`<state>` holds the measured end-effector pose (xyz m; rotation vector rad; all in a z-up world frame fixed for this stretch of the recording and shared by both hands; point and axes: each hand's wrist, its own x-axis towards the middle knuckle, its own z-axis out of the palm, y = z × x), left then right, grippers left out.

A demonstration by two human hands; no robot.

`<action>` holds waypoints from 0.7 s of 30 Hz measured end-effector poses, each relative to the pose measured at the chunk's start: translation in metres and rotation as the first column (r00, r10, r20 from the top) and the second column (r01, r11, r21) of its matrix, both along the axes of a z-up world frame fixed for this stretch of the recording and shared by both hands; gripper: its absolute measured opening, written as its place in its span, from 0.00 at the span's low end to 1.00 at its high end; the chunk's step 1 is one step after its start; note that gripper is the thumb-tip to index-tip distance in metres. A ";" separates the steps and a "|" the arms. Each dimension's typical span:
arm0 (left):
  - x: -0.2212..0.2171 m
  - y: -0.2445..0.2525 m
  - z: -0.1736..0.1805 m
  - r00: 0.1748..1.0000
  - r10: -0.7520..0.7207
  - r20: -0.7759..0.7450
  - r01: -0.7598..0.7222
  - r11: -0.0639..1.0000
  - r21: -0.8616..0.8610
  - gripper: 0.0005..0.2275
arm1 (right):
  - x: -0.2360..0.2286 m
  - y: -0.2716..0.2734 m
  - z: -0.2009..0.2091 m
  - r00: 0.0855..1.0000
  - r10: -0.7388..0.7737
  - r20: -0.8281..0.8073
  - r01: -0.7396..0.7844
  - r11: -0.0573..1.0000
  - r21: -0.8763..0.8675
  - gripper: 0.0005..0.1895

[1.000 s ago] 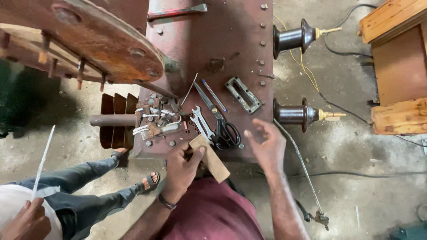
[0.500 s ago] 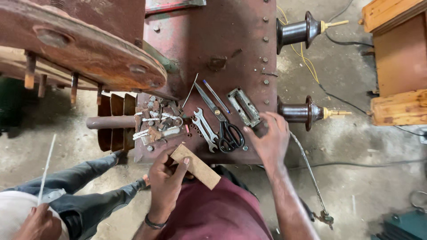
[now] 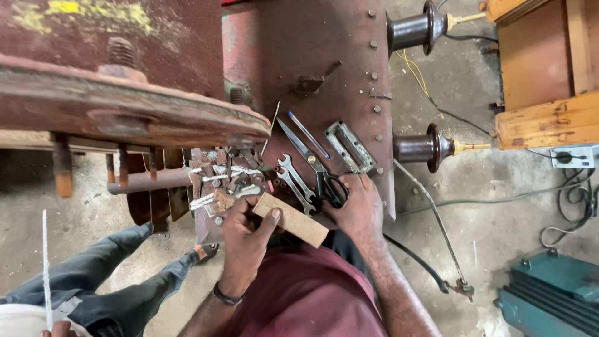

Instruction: The person uses large shears to cut a small rectangular piece of cardboard into a narrow strip. They then place the strip into a slot on a large rusty metal machine, remove it, and repeat the cutting process on another piece of cardboard.

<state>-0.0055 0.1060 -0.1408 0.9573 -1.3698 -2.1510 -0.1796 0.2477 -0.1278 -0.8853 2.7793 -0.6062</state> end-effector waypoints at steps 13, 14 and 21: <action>-0.006 -0.001 0.006 0.995 0.094 -0.012 -0.094 0.994 0.051 0.13 | -0.012 0.002 0.021 0.987 0.159 0.023 -0.156 0.983 -0.095 0.24; -0.009 0.001 0.007 0.996 0.094 0.012 -0.094 0.995 0.013 0.13 | -0.014 0.005 0.023 0.981 0.193 -0.032 -0.196 0.975 -0.106 0.23; -0.059 0.018 0.004 0.995 0.090 0.053 -0.061 0.912 -0.406 0.15 | -0.019 0.028 0.028 0.832 0.228 0.505 0.024 0.896 -0.443 0.15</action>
